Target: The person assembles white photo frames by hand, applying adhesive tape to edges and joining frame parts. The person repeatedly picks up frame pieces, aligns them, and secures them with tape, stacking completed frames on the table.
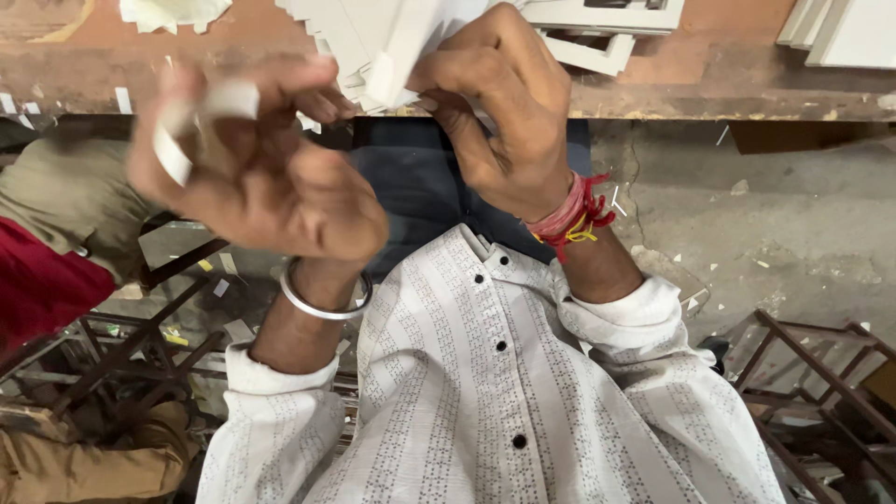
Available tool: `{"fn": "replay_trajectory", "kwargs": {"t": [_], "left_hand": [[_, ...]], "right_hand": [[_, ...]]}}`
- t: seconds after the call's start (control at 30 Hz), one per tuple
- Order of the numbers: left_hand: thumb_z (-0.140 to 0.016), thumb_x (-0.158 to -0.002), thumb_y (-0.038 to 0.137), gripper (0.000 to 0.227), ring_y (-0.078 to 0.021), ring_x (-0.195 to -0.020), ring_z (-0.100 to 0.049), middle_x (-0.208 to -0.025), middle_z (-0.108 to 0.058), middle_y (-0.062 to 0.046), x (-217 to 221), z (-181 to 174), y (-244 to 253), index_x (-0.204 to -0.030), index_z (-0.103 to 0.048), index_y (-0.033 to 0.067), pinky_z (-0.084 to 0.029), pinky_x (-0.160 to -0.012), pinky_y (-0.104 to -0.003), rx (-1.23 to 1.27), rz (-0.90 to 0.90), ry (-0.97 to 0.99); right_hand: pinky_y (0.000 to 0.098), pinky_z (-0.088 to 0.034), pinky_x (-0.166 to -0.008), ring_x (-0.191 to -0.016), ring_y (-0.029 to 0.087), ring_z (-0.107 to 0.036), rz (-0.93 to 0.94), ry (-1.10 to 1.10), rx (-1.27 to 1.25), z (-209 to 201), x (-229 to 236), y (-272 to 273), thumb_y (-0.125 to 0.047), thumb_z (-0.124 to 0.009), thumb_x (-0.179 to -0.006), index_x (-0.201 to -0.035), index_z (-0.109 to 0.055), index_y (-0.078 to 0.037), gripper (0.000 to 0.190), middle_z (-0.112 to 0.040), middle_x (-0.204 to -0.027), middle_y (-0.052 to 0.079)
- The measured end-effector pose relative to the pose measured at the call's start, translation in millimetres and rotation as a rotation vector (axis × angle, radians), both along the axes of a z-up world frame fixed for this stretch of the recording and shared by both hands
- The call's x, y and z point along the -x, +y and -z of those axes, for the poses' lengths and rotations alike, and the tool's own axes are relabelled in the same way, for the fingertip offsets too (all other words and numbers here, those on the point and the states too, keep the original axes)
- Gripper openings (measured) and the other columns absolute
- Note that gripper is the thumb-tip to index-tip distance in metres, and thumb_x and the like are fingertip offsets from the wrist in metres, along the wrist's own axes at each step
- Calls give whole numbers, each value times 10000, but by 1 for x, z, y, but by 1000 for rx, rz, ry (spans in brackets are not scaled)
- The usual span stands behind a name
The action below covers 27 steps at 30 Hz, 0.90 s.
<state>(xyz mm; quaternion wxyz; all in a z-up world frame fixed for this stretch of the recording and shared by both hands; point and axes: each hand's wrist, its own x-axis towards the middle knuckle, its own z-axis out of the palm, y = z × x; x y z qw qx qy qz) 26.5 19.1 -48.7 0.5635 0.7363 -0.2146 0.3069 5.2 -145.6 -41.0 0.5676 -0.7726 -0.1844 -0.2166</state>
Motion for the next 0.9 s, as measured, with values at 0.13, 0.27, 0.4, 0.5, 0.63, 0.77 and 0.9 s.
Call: {"fn": "replay_trajectory", "kwargs": {"t": [0.13,0.27,0.4,0.5,0.63,0.77,0.9], "left_hand": [[-759,-992,102,642,-207,-887,-670,-1111,-625,-118,7,-10,4,-1458,-318,137,-569,-617,-205,-61,-56,-90],[-771,-1070,70,653,-142,-917,-694,-1211,-608,-118,14,-6,2,-1508,-292,140,-577,-680,-180,-51,-123,136],[-785,-1076,18,728,-116,-822,-667,-1200,-735,-153,12,2,16,-1518,-213,104,-525,-667,-175,96,15,476],[-777,-1110,-9,768,-122,-874,-680,-1235,-720,-168,11,6,29,-1557,-173,152,-542,-757,-209,286,138,536],[-791,-1127,-34,743,-148,-854,-665,-1206,-721,-197,15,0,39,-1593,-231,113,-524,-751,-234,393,177,568],[-816,-1032,-21,827,-142,-781,-654,-1043,-691,-180,26,-7,36,-1623,-245,74,-505,-698,-216,455,136,610],[-850,-992,-6,848,-91,-712,-594,-995,-671,-131,33,-19,28,-1611,-274,59,-441,-632,-161,483,145,582]], "right_hand": [[333,-488,-688,-868,229,-599,-8,-21,45,-4,-1,5,134,-789,-904,-1118,-671,-37,298,-587,-962,74],[332,-504,-738,-878,219,-625,-30,59,62,-7,6,4,91,-797,-933,-1164,-695,-49,289,-606,-970,81],[337,-521,-771,-946,238,-636,-30,36,-1,-1,18,-1,50,-783,-964,-1136,-668,-19,217,-627,-1041,116],[313,-539,-761,-907,180,-657,193,51,-70,6,30,-4,20,-774,-1008,-1147,-667,-28,182,-664,-1098,93],[322,-561,-858,-1026,160,-631,382,61,-400,17,31,-11,21,-756,-1102,-1387,-516,-112,395,-552,-1281,24],[385,-552,-1021,-1298,233,-516,264,156,-815,30,31,-17,20,-734,-997,-1557,-124,-97,836,-310,-1578,134],[260,-285,-1243,-1499,124,-274,289,63,-730,36,22,-21,77,-782,-1074,-1624,-75,-174,930,-235,-1640,25]]}}
